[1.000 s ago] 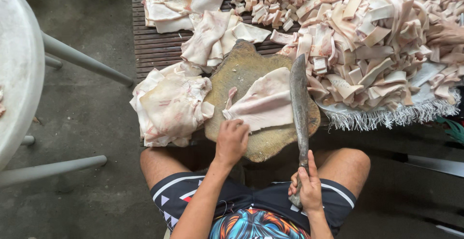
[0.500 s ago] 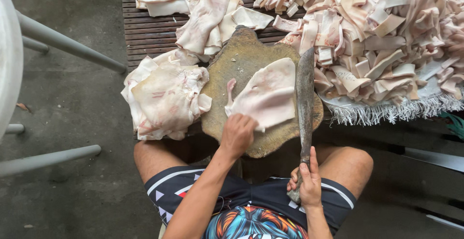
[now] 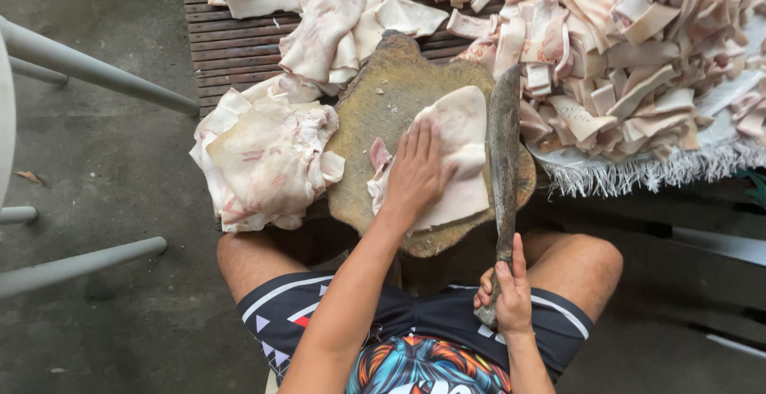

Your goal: The person slices pieces of pork skin into strips on a wooden cutting board using a large knife.

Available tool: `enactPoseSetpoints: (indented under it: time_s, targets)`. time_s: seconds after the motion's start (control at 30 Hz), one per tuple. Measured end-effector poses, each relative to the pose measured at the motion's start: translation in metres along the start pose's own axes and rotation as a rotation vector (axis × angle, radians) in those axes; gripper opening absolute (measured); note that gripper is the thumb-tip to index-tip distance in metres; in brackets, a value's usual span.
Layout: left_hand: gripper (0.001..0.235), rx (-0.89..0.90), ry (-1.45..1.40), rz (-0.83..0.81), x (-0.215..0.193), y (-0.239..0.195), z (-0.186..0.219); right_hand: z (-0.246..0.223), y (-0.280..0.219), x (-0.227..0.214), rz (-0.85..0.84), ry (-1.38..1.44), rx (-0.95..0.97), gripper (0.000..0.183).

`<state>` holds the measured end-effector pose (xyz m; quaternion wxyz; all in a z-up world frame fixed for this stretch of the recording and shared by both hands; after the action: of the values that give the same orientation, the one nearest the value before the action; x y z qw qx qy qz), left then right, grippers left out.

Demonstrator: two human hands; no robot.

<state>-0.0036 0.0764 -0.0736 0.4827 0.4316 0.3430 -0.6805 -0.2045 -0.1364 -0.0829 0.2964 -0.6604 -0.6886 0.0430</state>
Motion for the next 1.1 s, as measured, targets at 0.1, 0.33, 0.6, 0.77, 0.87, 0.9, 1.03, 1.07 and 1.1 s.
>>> enactPoseSetpoints:
  time_s: [0.1, 0.33, 0.6, 0.77, 0.87, 0.9, 1.03, 1.07, 1.1]
  targets:
    - [0.073, -0.027, 0.011, 0.048, 0.006, 0.010, 0.013, 0.003, -0.002, 0.000, -0.001, 0.037, 0.006, 0.068]
    - [0.066, 0.030, -0.093, 0.015, -0.018, -0.074, 0.062, -0.002, 0.003, 0.002, 0.005, 0.031, 0.010, 0.069]
    - [0.050, 0.123, 0.064, 0.109, -0.018, -0.097, 0.048, -0.003, 0.003, 0.003, -0.017, 0.063, 0.014, 0.068]
    - [0.050, 0.048, 0.158, 0.132, -0.023, -0.086, 0.053, -0.003, 0.002, 0.003, -0.033, 0.070, 0.011, 0.068]
    - [0.053, -0.055, 0.033, 0.050, -0.037, -0.058, 0.060, -0.002, 0.002, 0.002, -0.030, 0.049, 0.009, 0.068]
    - [0.052, -0.084, -0.083, 0.008, -0.047, -0.048, 0.063, -0.003, 0.004, 0.002, -0.022, 0.043, 0.006, 0.068]
    - [0.063, -0.183, -0.716, -0.009, -0.101, -0.021, 0.060, -0.007, 0.004, 0.005, -0.033, 0.082, 0.013, 0.071]
    - [0.067, -0.234, -1.026, -0.078, -0.110, -0.016, 0.054, -0.006, 0.002, 0.006, -0.031, 0.091, 0.004, 0.070]
    - [0.071, -0.291, -1.336, -0.149, -0.118, -0.014, 0.046, -0.005, 0.001, 0.006, -0.032, 0.098, -0.006, 0.070]
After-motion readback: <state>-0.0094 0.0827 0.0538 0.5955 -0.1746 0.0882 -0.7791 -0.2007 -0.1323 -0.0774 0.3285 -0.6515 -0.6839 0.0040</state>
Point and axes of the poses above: each hand's wrist, its own y-axis towards the middle knuckle, its own x-axis out of the palm, z = x × y, the point moved 3 cm from there along y, towards the middle knuckle, and after that the axes turned 9 degrees about -z, right-handed, at the moved point
